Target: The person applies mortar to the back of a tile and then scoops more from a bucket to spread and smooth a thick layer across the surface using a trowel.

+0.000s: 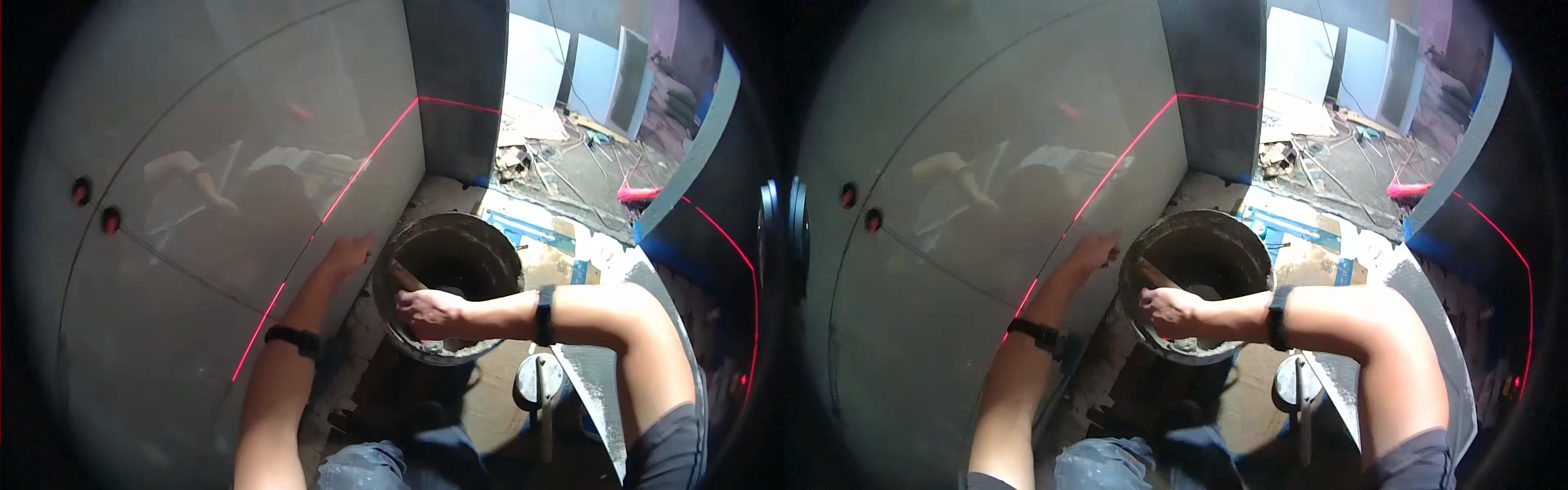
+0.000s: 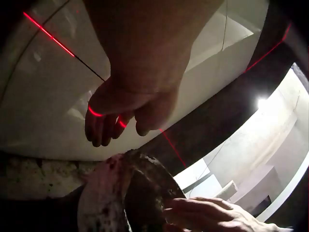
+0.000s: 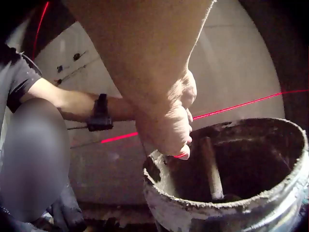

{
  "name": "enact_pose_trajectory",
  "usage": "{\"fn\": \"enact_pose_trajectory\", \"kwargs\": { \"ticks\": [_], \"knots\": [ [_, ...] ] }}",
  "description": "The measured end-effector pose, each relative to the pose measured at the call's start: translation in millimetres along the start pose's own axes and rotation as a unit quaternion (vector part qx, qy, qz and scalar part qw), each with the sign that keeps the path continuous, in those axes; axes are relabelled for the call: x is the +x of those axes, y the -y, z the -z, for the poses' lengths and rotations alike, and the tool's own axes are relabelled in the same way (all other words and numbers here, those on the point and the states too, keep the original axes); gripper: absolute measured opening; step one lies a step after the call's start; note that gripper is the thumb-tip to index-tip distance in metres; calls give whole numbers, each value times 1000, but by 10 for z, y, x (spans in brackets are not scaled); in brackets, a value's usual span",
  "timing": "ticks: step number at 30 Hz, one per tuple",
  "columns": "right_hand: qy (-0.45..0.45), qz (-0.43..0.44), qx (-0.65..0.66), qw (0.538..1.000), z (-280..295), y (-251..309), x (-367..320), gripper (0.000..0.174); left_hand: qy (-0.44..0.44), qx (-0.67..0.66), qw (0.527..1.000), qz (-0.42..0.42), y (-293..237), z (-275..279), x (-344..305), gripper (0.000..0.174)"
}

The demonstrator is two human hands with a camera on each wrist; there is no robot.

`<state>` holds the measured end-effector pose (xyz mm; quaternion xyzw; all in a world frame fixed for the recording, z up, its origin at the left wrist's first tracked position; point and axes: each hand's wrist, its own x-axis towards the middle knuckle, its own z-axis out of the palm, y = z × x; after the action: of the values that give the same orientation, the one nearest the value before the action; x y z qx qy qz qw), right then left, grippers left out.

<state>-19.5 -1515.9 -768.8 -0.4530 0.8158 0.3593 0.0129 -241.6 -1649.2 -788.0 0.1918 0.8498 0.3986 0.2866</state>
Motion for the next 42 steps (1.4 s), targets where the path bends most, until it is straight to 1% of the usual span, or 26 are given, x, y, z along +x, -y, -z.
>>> {"fn": "enact_pose_trajectory", "kwargs": {
  "ticks": [1,2,3,4,5,8,11,13,15,17,18,19,21,23,25,27,29,30,31,33,35,36,39,40,41,42],
  "knots": [
    [30,31,3,999,-130,21,223,35,7,70,995,-71,-19,-57,223,61],
    [44,27,27,998,-477,116,479,38,21,70,995,-74,-109,-132,403,61],
    [-29,-42,62,997,-961,344,760,30,78,57,992,-80,-212,-211,564,67],
    [-20,-43,71,996,-891,218,741,30,136,42,986,-83,-288,-279,663,73],
    [11,-47,88,995,-913,124,745,30,146,37,985,-82,-346,-364,725,73],
    [107,-57,135,983,-750,-237,572,28,195,72,976,-67,-476,-475,812,74],
    [217,-66,205,952,-528,-457,155,26,219,96,964,-112,-294,-585,790,78],
    [290,-79,226,927,-297,-632,-228,25,192,81,975,-76,-217,-581,861,70],
    [351,-95,240,900,29,-781,-471,23,197,45,976,-82,-376,-439,525,65],
    [239,-226,291,898,502,-953,-965,12,206,23,975,-77,-501,-341,101,61],
    [229,-278,263,895,634,-890,-1079,10,193,22,976,-97,-534,-312,-56,58],
    [224,-281,211,909,763,-783,-1195,10,177,23,977,-114,-584,-279,-243,56],
    [293,-294,238,878,1071,-517,-1332,12,154,65,977,-132,-728,-280,-585,54],
    [276,-311,192,889,1182,-81,-1463,13,126,107,975,-148,-777,-301,-921,53],
    [286,-345,258,856,1270,261,-1501,13,113,70,984,-117,-816,-258,-1108,49],
    [351,-368,76,858,502,1278,-1249,14,117,85,980,-135,-872,-241,-1299,49],
    [323,-372,294,819,1270,915,-1280,12,113,97,979,-142,-844,-363,-1442,50],
    [285,-325,312,846,935,1231,-1280,12,107,105,977,-155,-824,-429,-1519,52],
    [293,-305,376,825,1049,1039,-1272,13,113,115,973,-165,-827,-420,-1494,53],
    [159,-281,331,886,1165,1016,-1500,14,90,150,964,-199,-882,-421,-1583,54],
    [279,-312,410,810,1158,889,-1394,16,84,166,962,-200,-917,-429,-1604,56],
    [252,-334,471,777,1078,872,-1395,21,75,165,963,-198,-898,-428,-1601,58],
    [218,-322,528,755,932,906,-1313,15,38,164,967,-191,-830,-450,-1671,60],
    [278,-233,510,780,790,1015,-1238,9,-17,137,968,-208,-716,-541,-1694,54],
    [270,-231,512,782,765,1160,-1156,9,-20,144,968,-204,-681,-594,-1799,54],
    [320,-251,575,710,735,1297,-1071,18,-33,104,975,-191,-669,-662,-1855,51]
  ]
}}
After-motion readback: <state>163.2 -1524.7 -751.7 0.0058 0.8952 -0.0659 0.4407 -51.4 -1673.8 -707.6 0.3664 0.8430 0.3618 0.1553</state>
